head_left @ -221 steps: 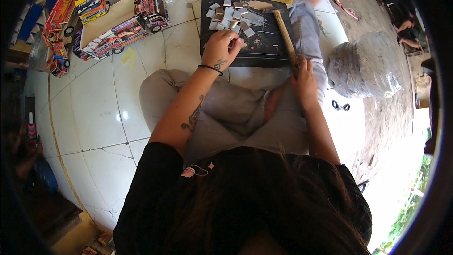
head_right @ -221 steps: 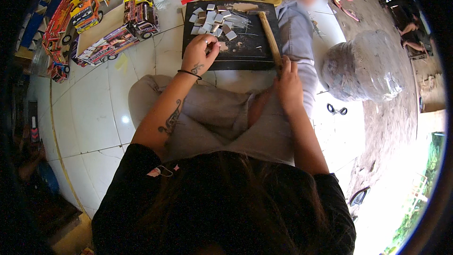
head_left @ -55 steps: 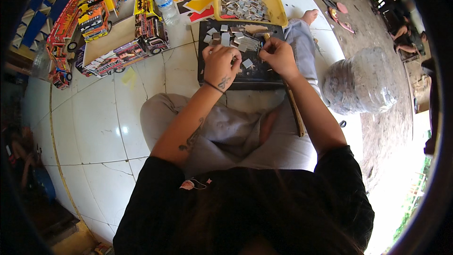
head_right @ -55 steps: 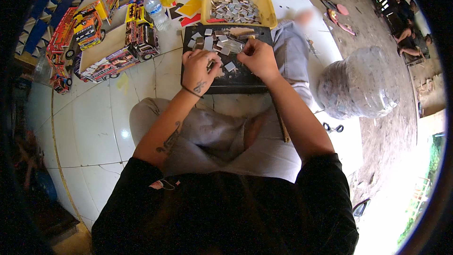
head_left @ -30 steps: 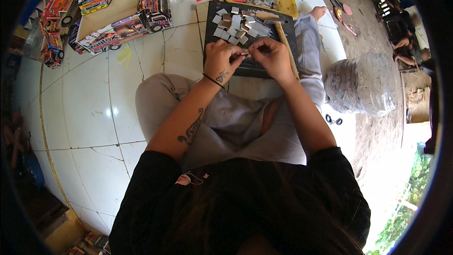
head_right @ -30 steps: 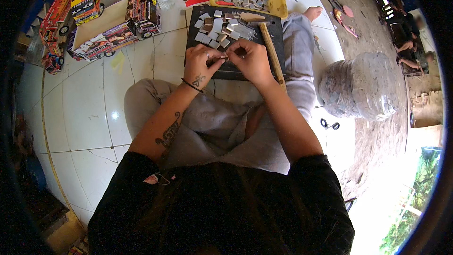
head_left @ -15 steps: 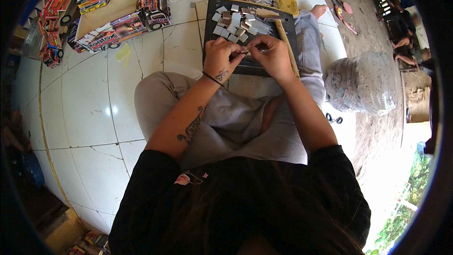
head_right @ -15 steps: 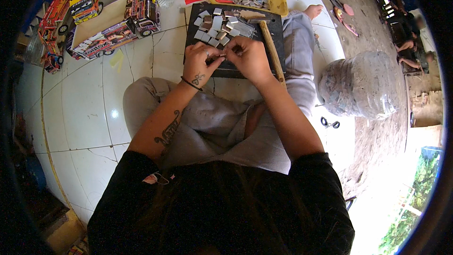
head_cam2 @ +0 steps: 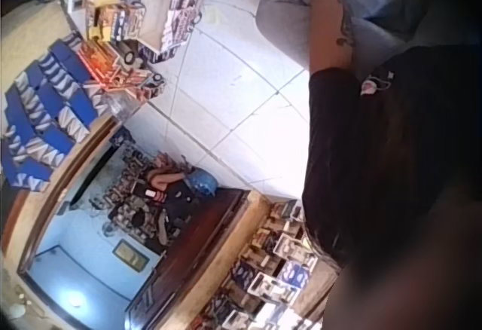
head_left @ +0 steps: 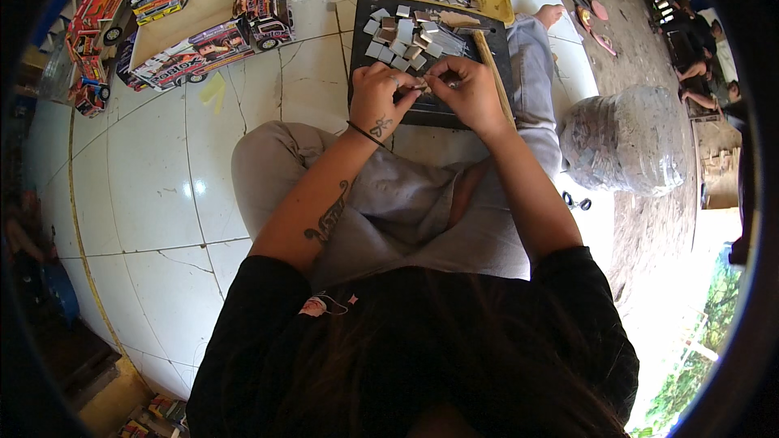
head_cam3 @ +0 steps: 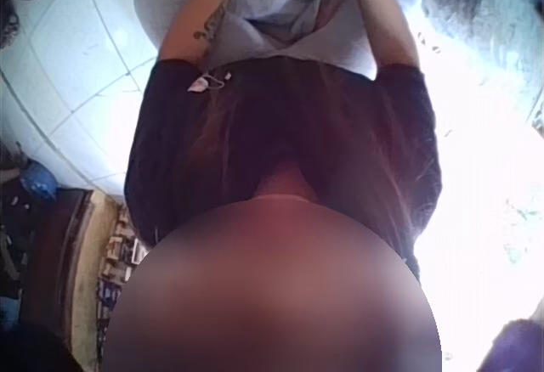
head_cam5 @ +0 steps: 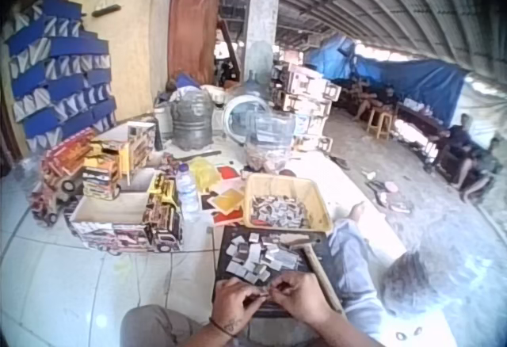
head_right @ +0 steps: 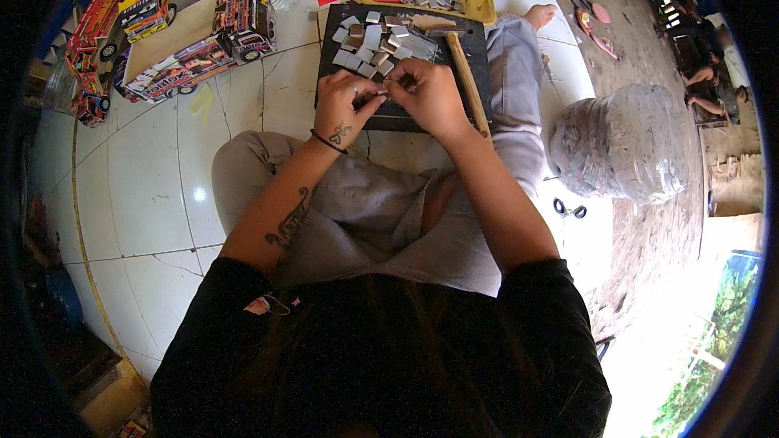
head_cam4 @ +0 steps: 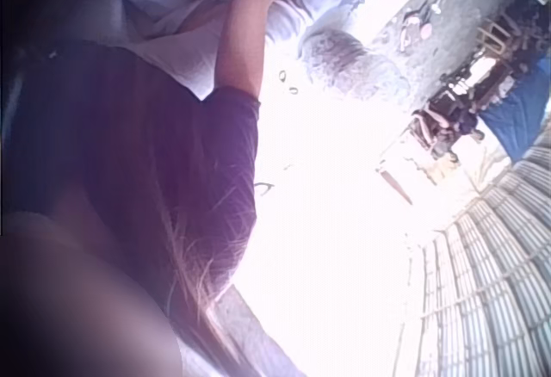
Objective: The person sits on the floor and repeatedly places small rectangular blocks on a black board, then strikes them with a wooden stick to break them into smaller pieces. The broken pieces are collected and placed into a clear plastic container.
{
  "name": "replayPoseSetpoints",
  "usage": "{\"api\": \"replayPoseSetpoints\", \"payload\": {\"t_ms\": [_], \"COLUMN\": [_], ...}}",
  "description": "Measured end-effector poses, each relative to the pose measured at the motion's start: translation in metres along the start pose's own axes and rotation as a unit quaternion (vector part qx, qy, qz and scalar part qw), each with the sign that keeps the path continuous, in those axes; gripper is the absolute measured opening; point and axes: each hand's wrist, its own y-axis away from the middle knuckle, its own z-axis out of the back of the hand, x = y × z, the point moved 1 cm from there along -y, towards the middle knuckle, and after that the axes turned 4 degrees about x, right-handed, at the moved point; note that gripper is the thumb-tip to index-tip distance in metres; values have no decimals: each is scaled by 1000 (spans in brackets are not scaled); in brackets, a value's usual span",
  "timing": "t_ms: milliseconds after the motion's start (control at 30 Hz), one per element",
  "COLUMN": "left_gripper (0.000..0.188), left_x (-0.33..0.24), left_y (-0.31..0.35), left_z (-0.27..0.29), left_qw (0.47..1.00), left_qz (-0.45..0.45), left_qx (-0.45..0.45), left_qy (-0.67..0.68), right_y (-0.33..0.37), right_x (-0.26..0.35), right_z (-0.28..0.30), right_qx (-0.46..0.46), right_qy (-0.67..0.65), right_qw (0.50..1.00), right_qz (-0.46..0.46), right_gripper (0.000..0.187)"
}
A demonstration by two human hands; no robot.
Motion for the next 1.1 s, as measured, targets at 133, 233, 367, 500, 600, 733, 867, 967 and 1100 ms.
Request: {"api": "replayPoseSetpoints", "payload": {"t_ms": [133,233,367,500,600,733,867,967,1100], "left_gripper": [14,10,8,7,10,12,10,9,9], "left_x": [0,-1,-5,-7,-7,-5,-6,-7,-9], "left_y": [0,-1,-9,-13,-13,-10,-12,-10,-10], "left_z": [0,1,4,3,0,-3,-6,-7,-7], "left_qw": [1000,999,997,981,991,994,995,993,995], "left_qz": [4,38,46,78,34,32,-6,20,2], "left_qx": [2,27,41,58,44,30,-3,27,7], "left_qy": [-4,3,44,167,118,103,98,110,103], "right_y": [-1,-2,-4,-4,9,69,106,122,150], "right_x": [1,3,6,10,12,0,-24,-10,40], "right_z": [1,1,0,2,15,40,51,62,76], "right_qx": [9,23,21,25,-27,-38,-25,-58,-9], "right_qy": [12,30,30,33,162,460,345,223,36], "right_qw": [1000,999,999,999,985,871,888,965,980], "right_qz": [-2,3,3,-8,54,-169,-304,-125,-195], "right_gripper": [8,8,8,10,27,55,54,50,48]}}
